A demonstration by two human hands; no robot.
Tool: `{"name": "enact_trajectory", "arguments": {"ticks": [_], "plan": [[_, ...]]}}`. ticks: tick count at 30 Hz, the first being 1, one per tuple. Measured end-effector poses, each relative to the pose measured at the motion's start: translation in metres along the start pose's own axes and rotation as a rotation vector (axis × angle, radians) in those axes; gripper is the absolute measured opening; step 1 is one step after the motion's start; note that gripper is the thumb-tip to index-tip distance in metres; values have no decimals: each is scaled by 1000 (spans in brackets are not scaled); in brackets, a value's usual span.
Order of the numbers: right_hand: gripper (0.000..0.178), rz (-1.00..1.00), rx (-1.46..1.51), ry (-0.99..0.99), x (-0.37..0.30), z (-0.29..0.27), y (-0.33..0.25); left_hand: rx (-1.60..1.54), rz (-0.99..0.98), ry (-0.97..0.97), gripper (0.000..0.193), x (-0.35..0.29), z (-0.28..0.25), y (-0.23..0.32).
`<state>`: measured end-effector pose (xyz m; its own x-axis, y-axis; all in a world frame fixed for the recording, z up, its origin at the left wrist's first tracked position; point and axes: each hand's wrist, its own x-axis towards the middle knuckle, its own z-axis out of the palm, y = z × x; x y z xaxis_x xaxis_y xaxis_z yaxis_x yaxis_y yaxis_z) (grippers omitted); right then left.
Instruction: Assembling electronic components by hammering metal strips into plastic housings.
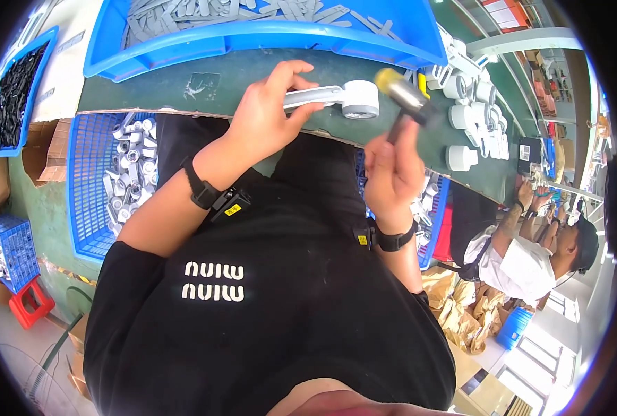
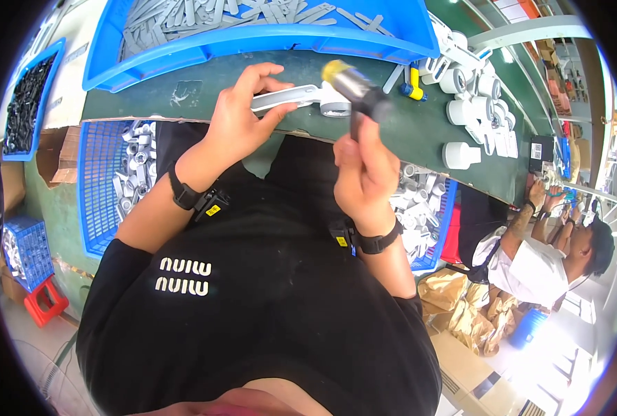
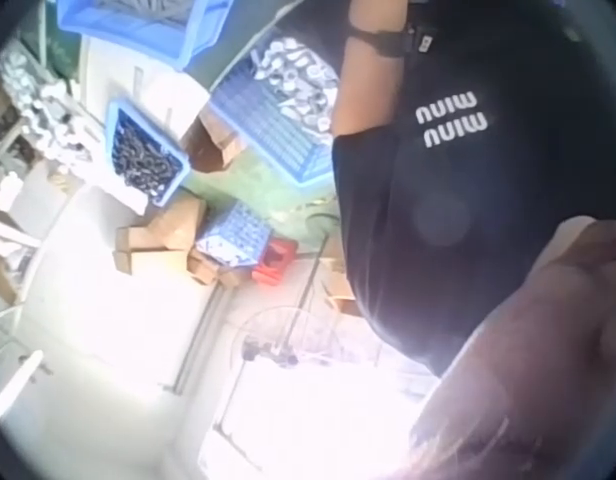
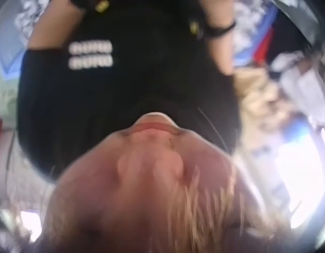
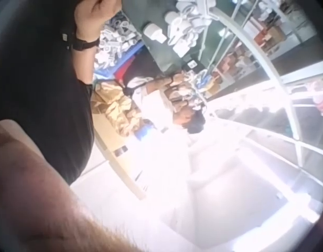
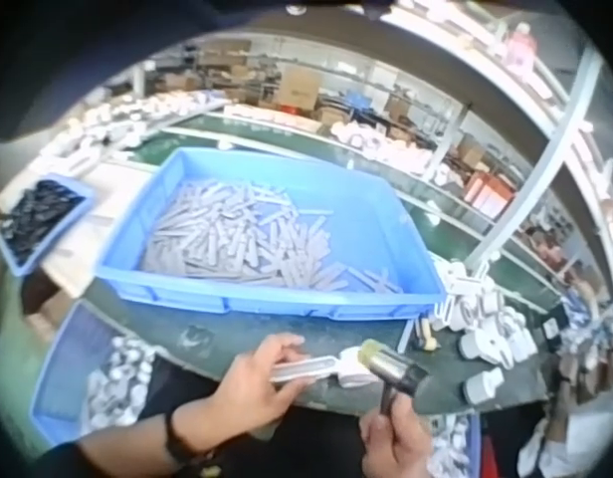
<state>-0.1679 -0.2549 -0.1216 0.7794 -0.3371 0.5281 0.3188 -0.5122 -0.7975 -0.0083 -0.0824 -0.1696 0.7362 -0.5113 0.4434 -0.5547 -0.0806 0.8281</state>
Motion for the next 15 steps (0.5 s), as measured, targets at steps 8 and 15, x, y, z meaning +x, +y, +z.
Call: {"name": "enact_trajectory", "arguments": {"ticks": [8,15], "plan": [[52,-21,-155,-131,3,-6,-7,-74,-42,-27,53,0,-1,3],[51,216,-284,-332,22,-3,-41,-77,-83,-55,55,0,-7,3]]}}
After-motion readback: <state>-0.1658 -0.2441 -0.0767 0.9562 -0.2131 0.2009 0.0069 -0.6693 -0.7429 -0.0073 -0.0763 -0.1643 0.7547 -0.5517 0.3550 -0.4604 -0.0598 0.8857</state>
